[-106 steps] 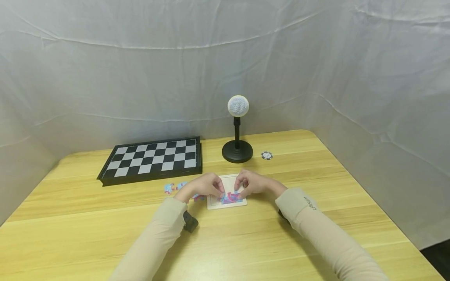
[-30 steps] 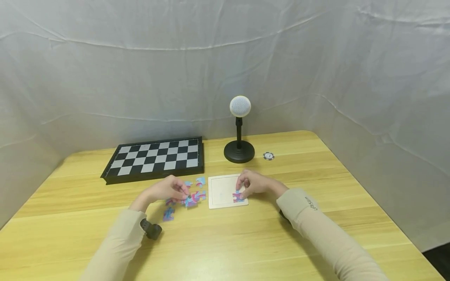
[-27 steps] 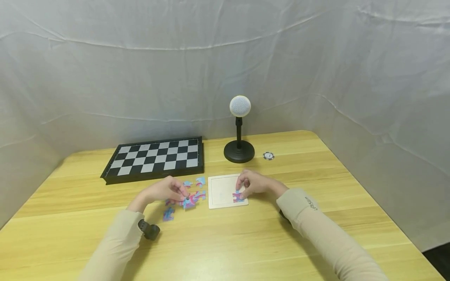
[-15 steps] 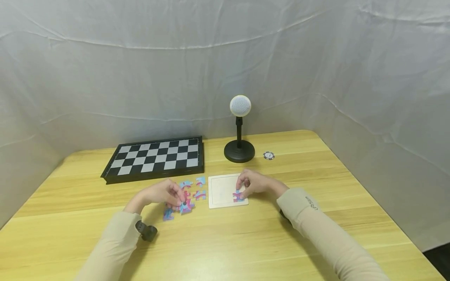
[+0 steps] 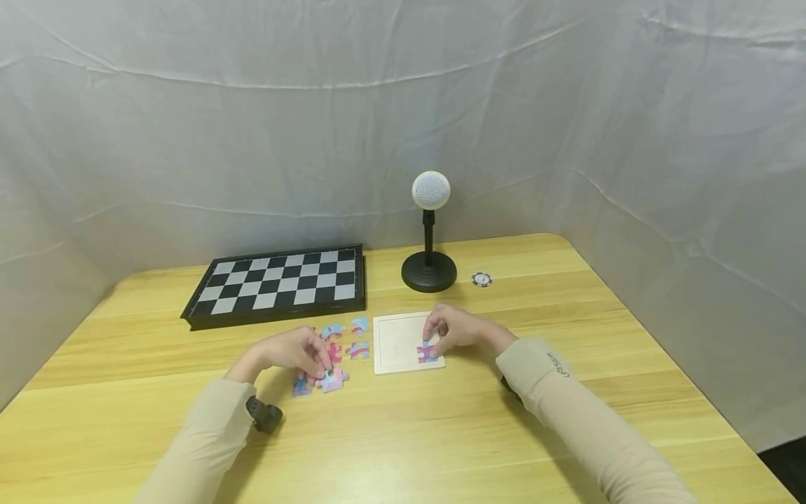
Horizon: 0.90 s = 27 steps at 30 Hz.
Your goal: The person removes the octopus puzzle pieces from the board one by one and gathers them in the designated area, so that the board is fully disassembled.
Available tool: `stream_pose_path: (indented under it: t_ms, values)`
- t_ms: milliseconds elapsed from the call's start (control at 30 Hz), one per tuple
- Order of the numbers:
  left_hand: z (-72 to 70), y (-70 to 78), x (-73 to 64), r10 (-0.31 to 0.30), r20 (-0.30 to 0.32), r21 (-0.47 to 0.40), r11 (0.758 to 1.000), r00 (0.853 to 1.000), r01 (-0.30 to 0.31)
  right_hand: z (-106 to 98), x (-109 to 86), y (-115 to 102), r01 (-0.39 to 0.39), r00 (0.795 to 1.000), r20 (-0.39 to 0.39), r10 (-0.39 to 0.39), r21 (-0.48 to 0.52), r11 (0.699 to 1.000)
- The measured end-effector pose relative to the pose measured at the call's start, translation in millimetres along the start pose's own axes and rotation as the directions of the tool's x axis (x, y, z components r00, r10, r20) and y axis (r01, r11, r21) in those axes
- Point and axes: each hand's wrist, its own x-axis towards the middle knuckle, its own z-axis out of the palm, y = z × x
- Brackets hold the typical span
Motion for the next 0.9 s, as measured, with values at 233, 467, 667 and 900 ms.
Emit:
stream_pose_path:
  t_ms: [233, 467, 667, 900]
  values:
    - [-0.9, 1.8, -0.3, -0.027, -0.013, 0.005, 1.000, 1.000, 0.027, 1, -1.1, 0, 0.014, 1.000, -0.003, -0.014, 0.010, 1.000]
    - [-0.1, 7.8, 2.5, -0.019, -0.045, 0.027, 0.999, 0.999, 0.020, 0, -0.1, 3, 0.007, 1.000, -0.005, -0.007, 0.017, 1.000]
    - [2.0, 13.7, 7.2, -0.028, -0.068, 0.036, 0.999, 0.997, 0.030, 0, -0.5, 2, -0.008, 1.000, 0.002, 0.008, 0.022, 1.000]
    - [6.9, 20.2, 13.6, 0.001, -0.084, 0.028, 1.000, 0.996, 0.001, 0, -2.4, 0, 0.009, 1.000, 0.018, -0.009, 0.014, 1.000]
